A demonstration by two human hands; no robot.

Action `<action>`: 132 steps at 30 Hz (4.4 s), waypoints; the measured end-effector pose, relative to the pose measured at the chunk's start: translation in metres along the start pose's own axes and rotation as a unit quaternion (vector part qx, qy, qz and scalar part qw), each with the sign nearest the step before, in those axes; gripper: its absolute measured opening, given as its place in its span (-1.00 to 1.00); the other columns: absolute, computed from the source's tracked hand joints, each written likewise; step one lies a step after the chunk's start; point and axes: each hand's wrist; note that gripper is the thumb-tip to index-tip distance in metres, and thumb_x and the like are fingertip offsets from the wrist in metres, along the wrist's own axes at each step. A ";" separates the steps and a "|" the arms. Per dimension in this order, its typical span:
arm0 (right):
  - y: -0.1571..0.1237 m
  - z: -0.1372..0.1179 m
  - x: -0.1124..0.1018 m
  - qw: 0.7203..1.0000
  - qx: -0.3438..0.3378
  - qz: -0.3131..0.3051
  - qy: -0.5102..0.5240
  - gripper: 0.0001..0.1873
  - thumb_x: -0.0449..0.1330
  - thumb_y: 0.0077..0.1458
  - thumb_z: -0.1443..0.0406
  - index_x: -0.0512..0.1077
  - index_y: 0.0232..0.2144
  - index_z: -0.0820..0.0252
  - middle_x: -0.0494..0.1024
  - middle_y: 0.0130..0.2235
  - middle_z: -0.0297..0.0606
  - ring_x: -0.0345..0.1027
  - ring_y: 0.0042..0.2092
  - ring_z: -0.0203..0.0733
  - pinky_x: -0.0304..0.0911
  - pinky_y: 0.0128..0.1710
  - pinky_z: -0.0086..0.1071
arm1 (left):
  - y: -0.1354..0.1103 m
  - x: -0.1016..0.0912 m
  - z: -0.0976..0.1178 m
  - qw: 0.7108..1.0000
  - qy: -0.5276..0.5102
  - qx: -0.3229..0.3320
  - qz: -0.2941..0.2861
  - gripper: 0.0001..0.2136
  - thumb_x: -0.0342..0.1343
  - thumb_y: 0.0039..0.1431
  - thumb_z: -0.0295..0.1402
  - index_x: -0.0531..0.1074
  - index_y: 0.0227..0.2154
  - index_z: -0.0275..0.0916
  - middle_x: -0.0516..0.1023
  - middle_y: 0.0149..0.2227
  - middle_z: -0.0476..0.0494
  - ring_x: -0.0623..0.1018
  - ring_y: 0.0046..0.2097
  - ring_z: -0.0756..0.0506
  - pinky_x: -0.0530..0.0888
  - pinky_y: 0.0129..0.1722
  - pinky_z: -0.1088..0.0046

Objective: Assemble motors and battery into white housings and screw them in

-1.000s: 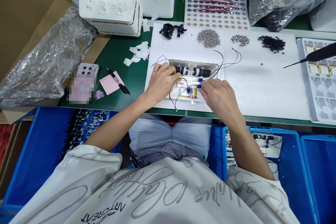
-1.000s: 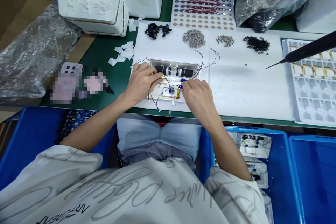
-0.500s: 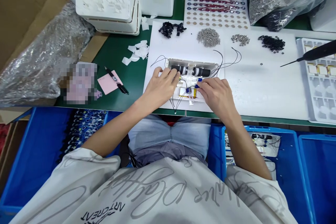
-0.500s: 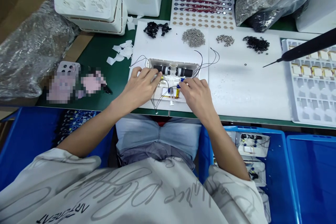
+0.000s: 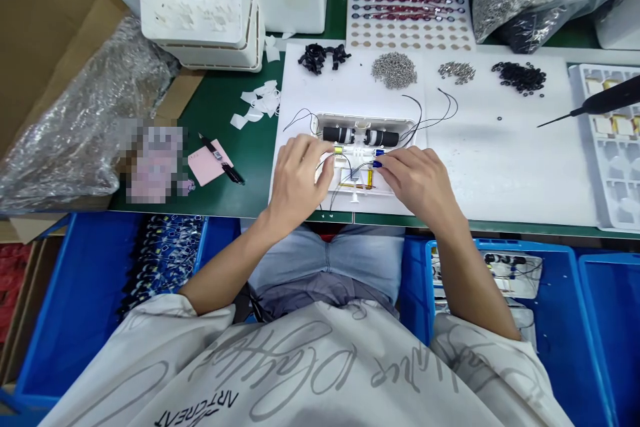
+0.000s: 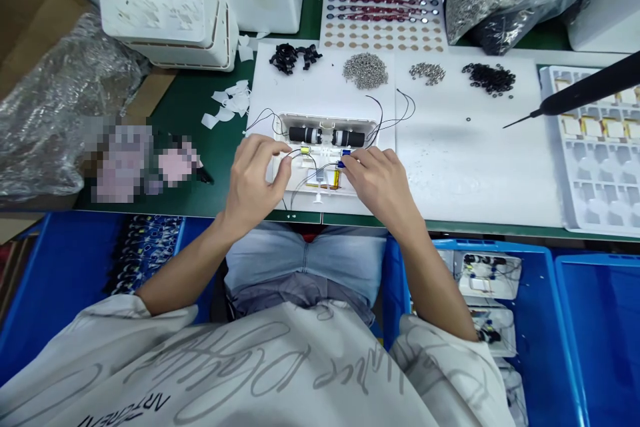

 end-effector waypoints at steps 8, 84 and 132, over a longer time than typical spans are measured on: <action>-0.004 -0.001 0.007 1.000 0.004 0.006 0.019 -0.67 0.02 0.49 0.25 0.57 0.00 0.18 0.63 0.03 -0.21 0.35 -0.04 -0.17 -0.05 -0.10 -0.25 | -0.002 0.007 0.021 0.989 0.005 -0.032 -0.142 -0.69 0.03 0.50 -0.17 0.61 -0.17 -0.22 0.60 -0.17 -0.21 0.54 -0.05 -0.23 0.34 -0.04 0.13; -0.045 0.000 0.040 0.911 0.286 0.212 0.208 -0.50 0.05 0.43 0.03 0.42 0.19 0.23 0.54 -0.01 -0.02 0.45 -0.12 -0.22 0.46 -0.17 -0.31 | -0.011 0.007 -0.044 0.994 -0.039 -0.099 -0.010 -0.66 -0.01 0.46 -0.09 0.53 -0.07 -0.23 0.58 -0.09 -0.27 0.55 -0.02 -0.21 0.40 0.00 0.25; 0.110 0.115 0.060 0.991 0.118 -0.005 0.058 -0.50 0.00 0.43 0.17 0.46 0.29 0.08 0.52 0.14 -0.09 0.36 0.16 -0.08 0.41 -0.03 -0.31 | -0.039 0.027 -0.043 0.985 -0.096 -0.137 0.044 -0.69 0.02 0.46 -0.13 0.56 0.00 -0.19 0.62 0.10 -0.28 0.56 0.17 -0.28 0.44 0.21 0.06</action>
Point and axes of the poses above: each hand's wrist, its own y-axis towards the middle knuckle, its own x-axis out of the palm, z = x × y
